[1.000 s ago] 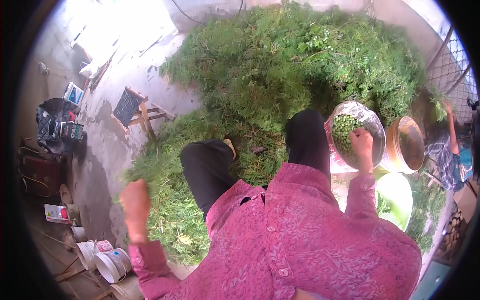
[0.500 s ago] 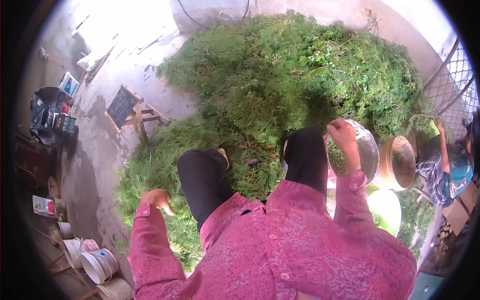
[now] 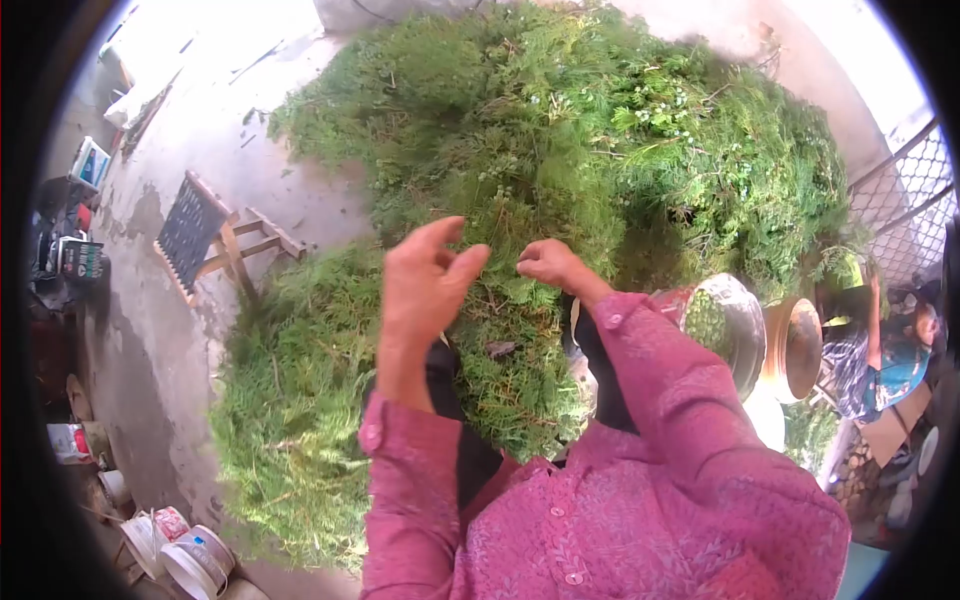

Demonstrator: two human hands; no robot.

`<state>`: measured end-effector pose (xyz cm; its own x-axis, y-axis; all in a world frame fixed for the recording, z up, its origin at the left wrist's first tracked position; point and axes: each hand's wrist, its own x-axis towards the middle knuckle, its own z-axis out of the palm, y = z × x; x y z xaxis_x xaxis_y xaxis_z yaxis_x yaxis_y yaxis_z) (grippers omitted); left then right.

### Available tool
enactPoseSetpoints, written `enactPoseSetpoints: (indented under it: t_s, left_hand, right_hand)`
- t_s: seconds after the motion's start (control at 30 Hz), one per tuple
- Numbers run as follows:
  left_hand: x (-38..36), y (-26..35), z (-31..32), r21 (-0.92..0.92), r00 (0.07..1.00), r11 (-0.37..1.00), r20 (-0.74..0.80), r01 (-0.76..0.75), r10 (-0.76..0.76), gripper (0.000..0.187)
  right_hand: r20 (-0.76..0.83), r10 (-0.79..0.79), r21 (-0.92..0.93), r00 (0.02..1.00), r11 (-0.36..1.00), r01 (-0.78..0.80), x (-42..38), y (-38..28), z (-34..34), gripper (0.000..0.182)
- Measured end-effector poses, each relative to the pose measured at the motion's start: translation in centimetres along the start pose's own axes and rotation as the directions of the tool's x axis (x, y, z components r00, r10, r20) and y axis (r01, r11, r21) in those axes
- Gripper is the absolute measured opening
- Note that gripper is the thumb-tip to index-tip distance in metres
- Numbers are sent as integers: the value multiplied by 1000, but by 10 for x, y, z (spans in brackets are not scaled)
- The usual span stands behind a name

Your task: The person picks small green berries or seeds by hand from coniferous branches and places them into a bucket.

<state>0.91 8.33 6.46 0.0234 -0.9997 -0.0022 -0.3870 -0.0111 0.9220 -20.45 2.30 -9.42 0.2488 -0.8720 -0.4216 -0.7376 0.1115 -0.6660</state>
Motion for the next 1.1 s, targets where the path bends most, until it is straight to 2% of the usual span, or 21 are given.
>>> enactPoseSetpoints:
  t_s: [0.07, 0.1, 0.13, 0.17, 0.2, 0.27, 0.3, 0.33, 0.4, 0.53, 0.6, 0.73, 0.8, 0.83, 0.9, 0.93, 0.97, 1.0, 1.03, 1.07, 1.1]
  left_hand:
    - [16, -37, 26, -176, 999, 984, 39, 21, -14, 37]
    - [23, -43, 27, -186, 999, 982, 42, 35, -27, 37]
    - [27, -43, 25, -33, 1000, 999, 20, 21, -20, 36]
    - [29, -43, 22, 124, 1000, 992, 3, 16, -16, 34]
    - [33, -43, 18, 124, 1000, 992, 4, 30, -31, 34]
    - [47, -40, 7, -317, 993, 946, -80, 62, -91, 31]
    - [52, -36, 2, -391, 985, 917, -107, 80, -132, 30]
    - [55, -35, -1, -388, 984, 918, -108, 87, -138, 30]
    - [58, -34, -2, -465, 967, 877, -140, 124, -211, 30]
    - [62, -37, 0, -392, 972, 911, -134, 128, -194, 29]
    - [64, -39, -1, -374, 974, 921, -141, 112, -176, 29]
    - [63, -41, 7, -369, 977, 921, -118, 125, -180, 29]
    - [64, -44, 13, -355, 982, 928, -104, 110, -156, 30]
    - [65, -44, 17, -335, 985, 936, -93, 106, -145, 30]
    - [65, -42, 27, -364, 986, 925, -79, 107, -145, 30]
    - [65, -41, 31, -390, 985, 913, -62, 122, -159, 31]
    - [65, -38, 36, -389, 986, 914, -64, 117, -153, 35]
    - [66, -39, 41, -380, 987, 918, -69, 109, -146, 35]
    - [68, -41, 47, -420, 981, 901, -101, 107, -164, 42]
    - [70, -41, 49, -458, 974, 883, -131, 104, -183, 49]
    - [72, -38, 50, -442, 975, 891, -135, 102, -179, 49]
  right_hand:
    - [47, 78, 55, 996, 995, -81, 28, 19, 21, 33]
    - [11, 90, 36, 996, 995, -90, 40, 28, 30, 35]
    - [-20, 102, 16, 995, 995, -102, 49, 34, 37, 37]
    - [34, 173, 29, 984, 984, -174, 61, 40, 43, 43]
    - [47, 179, 28, 983, 983, -181, 70, 43, 51, 43]
    - [56, 248, -22, 967, 969, -247, 93, 45, 61, 49]
    - [34, 210, -24, 977, 978, -209, 103, 48, 68, 53]
    - [42, 211, -22, 977, 977, -210, 112, 50, 73, 53]
    - [-24, 335, -25, 942, 942, -336, 126, 55, 83, 51]
    - [-54, 444, -79, 894, 891, -448, 131, 58, 66, 44]
    - [-39, 247, -231, 968, 941, -249, 118, 50, 39, 45]
    - [-42, 136, -155, 990, 978, -141, 79, 17, -21, 43]
    - [-101, 115, 70, 988, 992, -108, 58, 3, -40, 36]
    - [-114, 108, 66, 988, 993, -101, 44, -10, -48, 36]
    - [-234, -8, 307, 972, 948, 82, 12, -37, -54, 33]
    - [-241, -16, 307, 970, 947, 92, 1, -46, -53, 33]
    - [-406, -198, 151, 892, 948, 279, -8, -55, -50, 32]
    - [-530, -378, -29, 759, 903, 429, -16, -64, -46, 31]
    - [-535, -382, -22, 753, 898, 440, -23, -73, -43, 31]
    - [-531, -461, -115, 711, 870, 479, -28, -82, -40, 32]
    - [-520, -534, -204, 667, 836, 510, -32, -88, -37, 32]
